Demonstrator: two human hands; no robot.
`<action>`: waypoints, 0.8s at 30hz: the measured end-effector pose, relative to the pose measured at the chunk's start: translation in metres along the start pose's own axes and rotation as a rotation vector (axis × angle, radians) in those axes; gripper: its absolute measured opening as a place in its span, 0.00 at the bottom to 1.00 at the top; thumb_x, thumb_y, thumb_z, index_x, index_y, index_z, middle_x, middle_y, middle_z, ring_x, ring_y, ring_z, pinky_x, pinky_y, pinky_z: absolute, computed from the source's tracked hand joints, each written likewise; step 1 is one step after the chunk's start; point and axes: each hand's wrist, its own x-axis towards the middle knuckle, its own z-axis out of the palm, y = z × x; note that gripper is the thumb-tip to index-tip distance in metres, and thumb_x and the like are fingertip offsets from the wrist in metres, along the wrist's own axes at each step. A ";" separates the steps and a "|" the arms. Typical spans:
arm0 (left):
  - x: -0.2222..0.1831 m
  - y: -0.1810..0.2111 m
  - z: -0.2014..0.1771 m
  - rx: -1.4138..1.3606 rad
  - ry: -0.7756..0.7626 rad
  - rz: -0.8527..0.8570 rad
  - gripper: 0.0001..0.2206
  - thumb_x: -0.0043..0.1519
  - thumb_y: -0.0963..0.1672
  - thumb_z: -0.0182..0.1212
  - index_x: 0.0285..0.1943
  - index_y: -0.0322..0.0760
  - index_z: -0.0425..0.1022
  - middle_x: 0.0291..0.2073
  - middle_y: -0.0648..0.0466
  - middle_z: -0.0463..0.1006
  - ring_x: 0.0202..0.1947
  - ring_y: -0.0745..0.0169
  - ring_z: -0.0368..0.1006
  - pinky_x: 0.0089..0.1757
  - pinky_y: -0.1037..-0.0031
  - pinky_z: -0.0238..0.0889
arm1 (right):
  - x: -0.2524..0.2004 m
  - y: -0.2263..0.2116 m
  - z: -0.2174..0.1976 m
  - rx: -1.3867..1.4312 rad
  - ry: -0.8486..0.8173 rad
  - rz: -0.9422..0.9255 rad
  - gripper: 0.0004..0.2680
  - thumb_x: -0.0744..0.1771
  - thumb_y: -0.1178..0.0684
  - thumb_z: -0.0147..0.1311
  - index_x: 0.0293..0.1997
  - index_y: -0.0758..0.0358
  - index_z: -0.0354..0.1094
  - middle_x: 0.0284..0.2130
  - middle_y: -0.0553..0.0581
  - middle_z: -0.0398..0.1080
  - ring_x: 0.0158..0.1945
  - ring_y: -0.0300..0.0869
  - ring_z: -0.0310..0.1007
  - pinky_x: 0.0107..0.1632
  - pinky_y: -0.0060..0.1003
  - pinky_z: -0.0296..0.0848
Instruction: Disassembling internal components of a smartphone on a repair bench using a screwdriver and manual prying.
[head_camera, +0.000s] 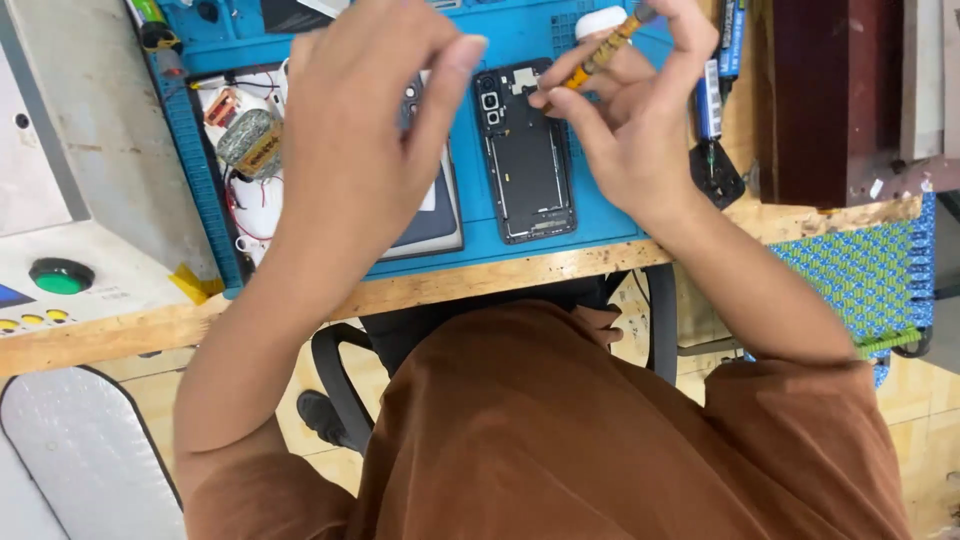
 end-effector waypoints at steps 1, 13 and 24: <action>0.003 -0.008 0.010 0.189 -0.032 0.090 0.09 0.84 0.42 0.60 0.49 0.37 0.73 0.42 0.52 0.73 0.42 0.48 0.69 0.44 0.60 0.53 | 0.002 -0.005 0.003 -0.029 0.035 -0.029 0.29 0.77 0.81 0.47 0.76 0.46 0.37 0.58 0.77 0.58 0.53 0.63 0.77 0.63 0.55 0.87; -0.005 -0.027 0.024 0.115 -0.076 -0.008 0.06 0.83 0.43 0.63 0.54 0.36 0.82 0.46 0.51 0.81 0.47 0.48 0.73 0.52 0.57 0.58 | -0.009 0.014 0.003 -0.087 0.033 -0.061 0.33 0.76 0.80 0.59 0.80 0.46 0.39 0.70 0.63 0.48 0.56 0.65 0.79 0.63 0.57 0.89; -0.003 -0.022 0.025 -0.096 -0.088 -0.074 0.04 0.83 0.39 0.59 0.60 0.34 0.78 0.51 0.48 0.79 0.50 0.45 0.73 0.50 0.57 0.62 | -0.010 0.016 -0.006 -0.397 -0.099 -0.244 0.24 0.78 0.71 0.65 0.78 0.51 0.53 0.51 0.73 0.71 0.53 0.60 0.76 0.58 0.50 0.77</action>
